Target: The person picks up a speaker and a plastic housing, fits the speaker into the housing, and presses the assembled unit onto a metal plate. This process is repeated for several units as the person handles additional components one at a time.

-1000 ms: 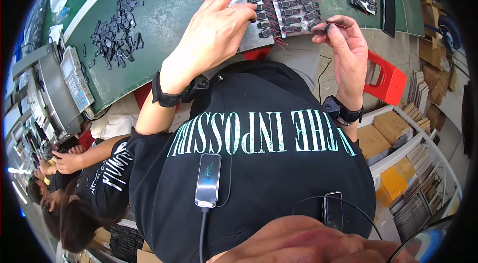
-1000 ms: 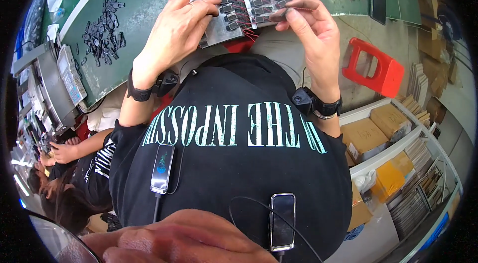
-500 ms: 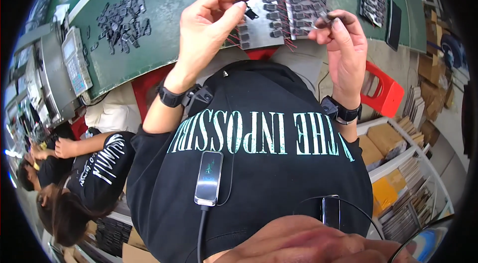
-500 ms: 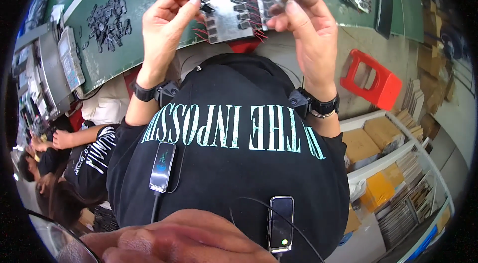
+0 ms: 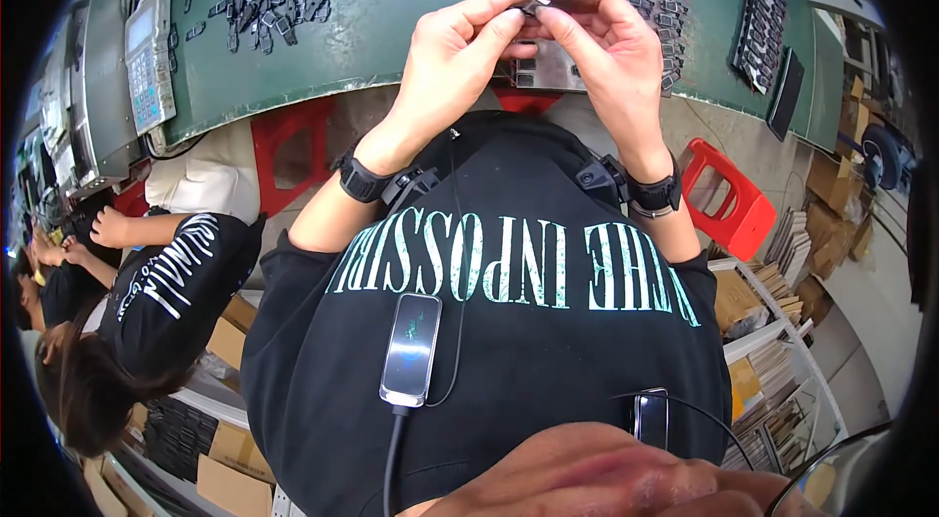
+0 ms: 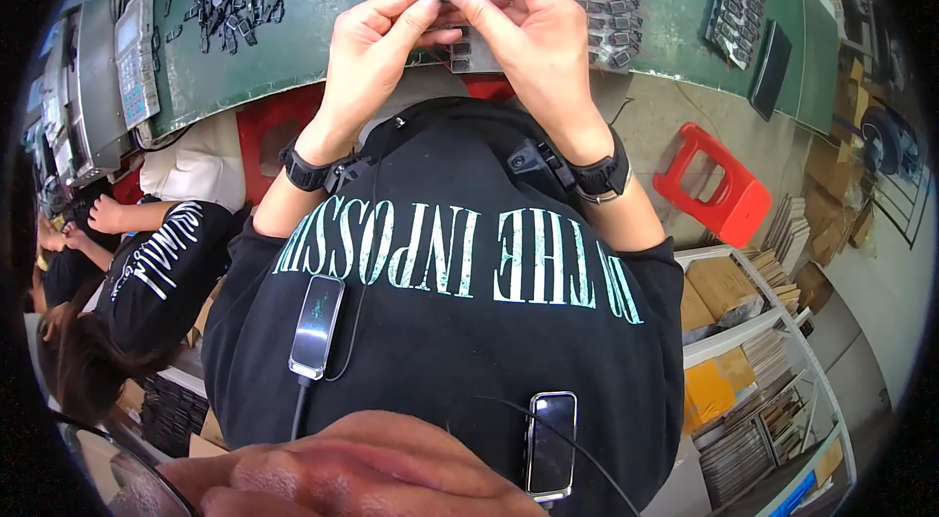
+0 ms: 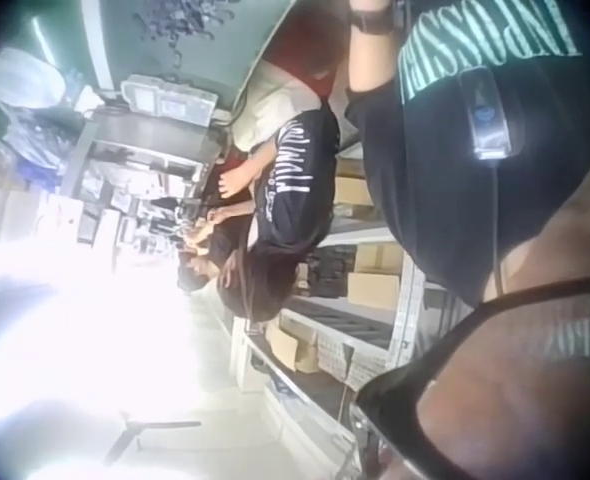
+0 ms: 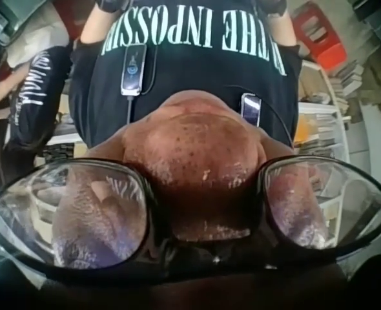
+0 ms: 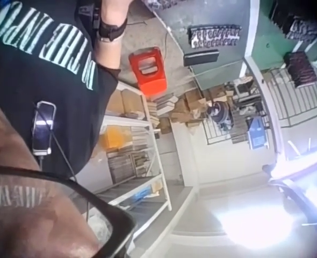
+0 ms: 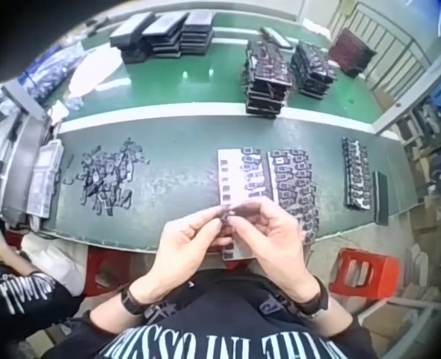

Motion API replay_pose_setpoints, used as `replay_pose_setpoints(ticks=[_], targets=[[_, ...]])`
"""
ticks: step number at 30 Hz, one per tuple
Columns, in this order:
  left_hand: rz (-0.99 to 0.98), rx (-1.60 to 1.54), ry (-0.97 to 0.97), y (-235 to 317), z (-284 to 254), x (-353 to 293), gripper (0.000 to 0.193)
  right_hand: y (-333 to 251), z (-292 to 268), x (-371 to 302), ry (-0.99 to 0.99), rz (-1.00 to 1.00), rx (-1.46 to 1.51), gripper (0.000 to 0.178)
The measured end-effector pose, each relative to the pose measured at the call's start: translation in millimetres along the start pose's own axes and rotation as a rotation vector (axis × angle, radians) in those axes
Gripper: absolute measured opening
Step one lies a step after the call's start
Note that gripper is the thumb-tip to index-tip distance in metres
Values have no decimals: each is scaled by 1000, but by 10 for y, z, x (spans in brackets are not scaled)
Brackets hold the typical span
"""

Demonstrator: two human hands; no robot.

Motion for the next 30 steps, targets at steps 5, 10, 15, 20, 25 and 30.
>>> replay_pose_setpoints(ticks=[5, 10, 15, 20, 25, 30], targets=[[-1, 13, -80, -25, -20, -23, 33, 2, 17, 9, -31, 28, -44, 19], [-31, -44, -51, 6, -102, -5, 31, 45, 31, 32, -26, 53, -28, 18], [-56, -68, 44, -25, -252, 26, 29, 84, 1, 11, -16, 123, 63, 19], [-39, -81, 81, -14, -296, 35, 28, 32, 80, 10, -83, 123, 113, 20], [9, -51, 114, -77, -307, 62, 28, 1, 195, -30, -11, 99, 100, 21], [23, -39, 119, -44, -257, 42, 27, 82, 185, -41, -52, 88, -56, 21]])
Point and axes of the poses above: each hand's wrist, its own x-axis towards the middle knuckle, its own z-axis out of the palm, y = z × x, the point moved 7 cm from there along x, towards the middle knuckle, and after that the axes turned 2 degrees about y, right-handed, at the moved point
